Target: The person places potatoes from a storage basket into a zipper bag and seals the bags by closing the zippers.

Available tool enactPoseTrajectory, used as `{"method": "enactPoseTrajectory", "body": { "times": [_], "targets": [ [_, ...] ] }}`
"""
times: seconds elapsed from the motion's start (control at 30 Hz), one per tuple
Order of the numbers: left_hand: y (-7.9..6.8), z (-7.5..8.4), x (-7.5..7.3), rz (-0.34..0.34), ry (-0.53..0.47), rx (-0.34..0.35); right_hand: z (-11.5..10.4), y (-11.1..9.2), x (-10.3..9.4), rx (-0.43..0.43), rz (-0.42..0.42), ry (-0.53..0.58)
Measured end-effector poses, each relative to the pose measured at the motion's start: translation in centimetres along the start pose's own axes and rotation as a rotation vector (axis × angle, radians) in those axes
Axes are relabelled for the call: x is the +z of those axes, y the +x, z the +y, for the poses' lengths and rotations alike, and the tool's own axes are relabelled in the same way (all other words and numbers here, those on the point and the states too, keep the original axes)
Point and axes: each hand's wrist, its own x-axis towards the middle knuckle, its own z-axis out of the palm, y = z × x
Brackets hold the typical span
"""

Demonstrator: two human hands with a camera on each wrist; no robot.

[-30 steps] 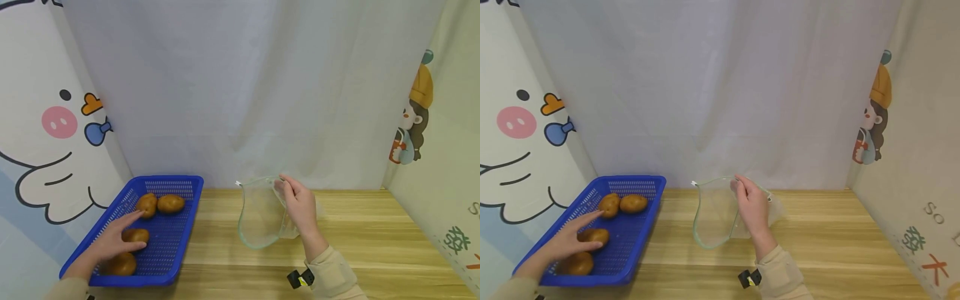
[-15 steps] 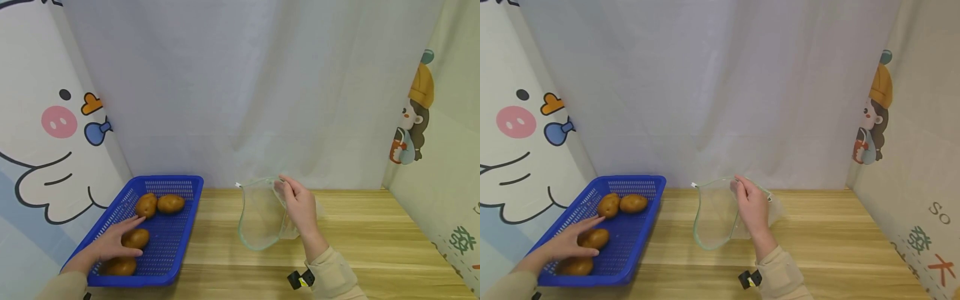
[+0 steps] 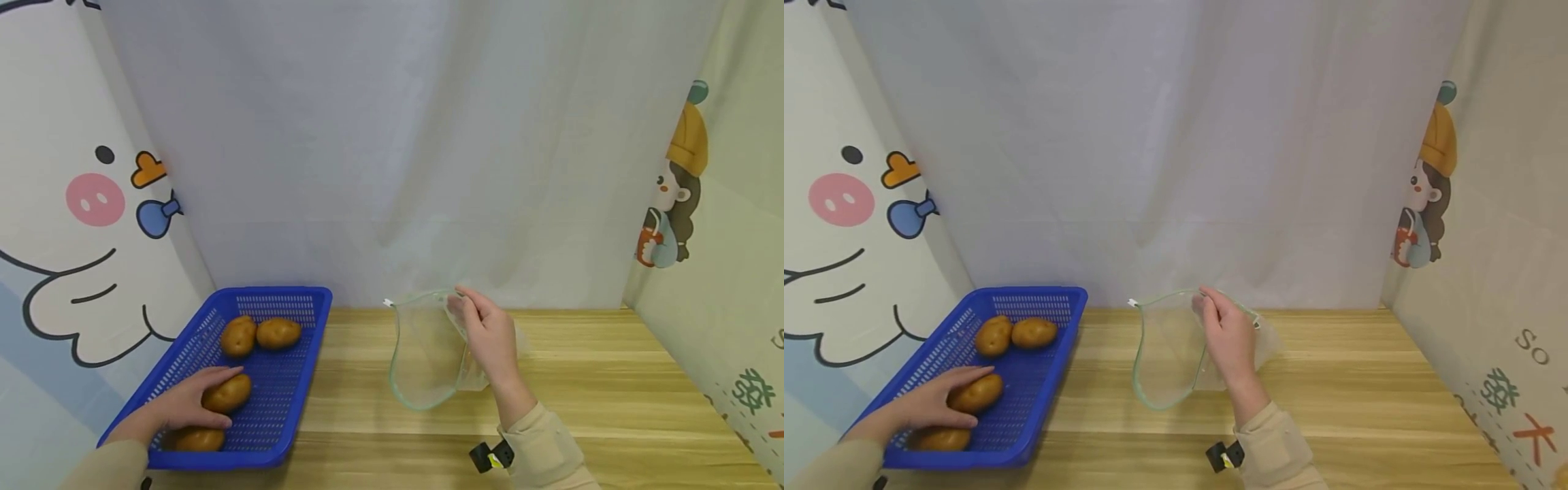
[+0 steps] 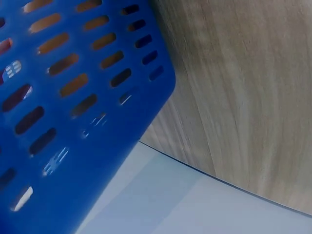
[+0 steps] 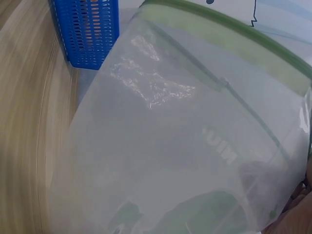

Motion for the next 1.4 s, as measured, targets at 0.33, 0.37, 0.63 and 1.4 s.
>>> {"method": "enactPoseTrajectory", "body": {
  "times": [0.33,0.37,0.63,1.4],
  "targets": [
    [0.7,0.8,-0.2,0.010,0.086,-0.003,0.0,-0.1,-0.1,0.009,-0.003,-0.002],
    [0.8,0.9,-0.2,0.023,0.102,0.010,0.0,-0.1,-0.1,0.008,-0.001,-0.006],
    [1.3,1.6,-0.3,0.059,0.073,0.043,0.2,0.1,-0.2,-0.010,0.008,-0.016],
    [2.1,4.0,0.2,0.086,-0.045,0.006,0.1,-0.1,-0.3,0.002,0.006,-0.011]
  ]
}}
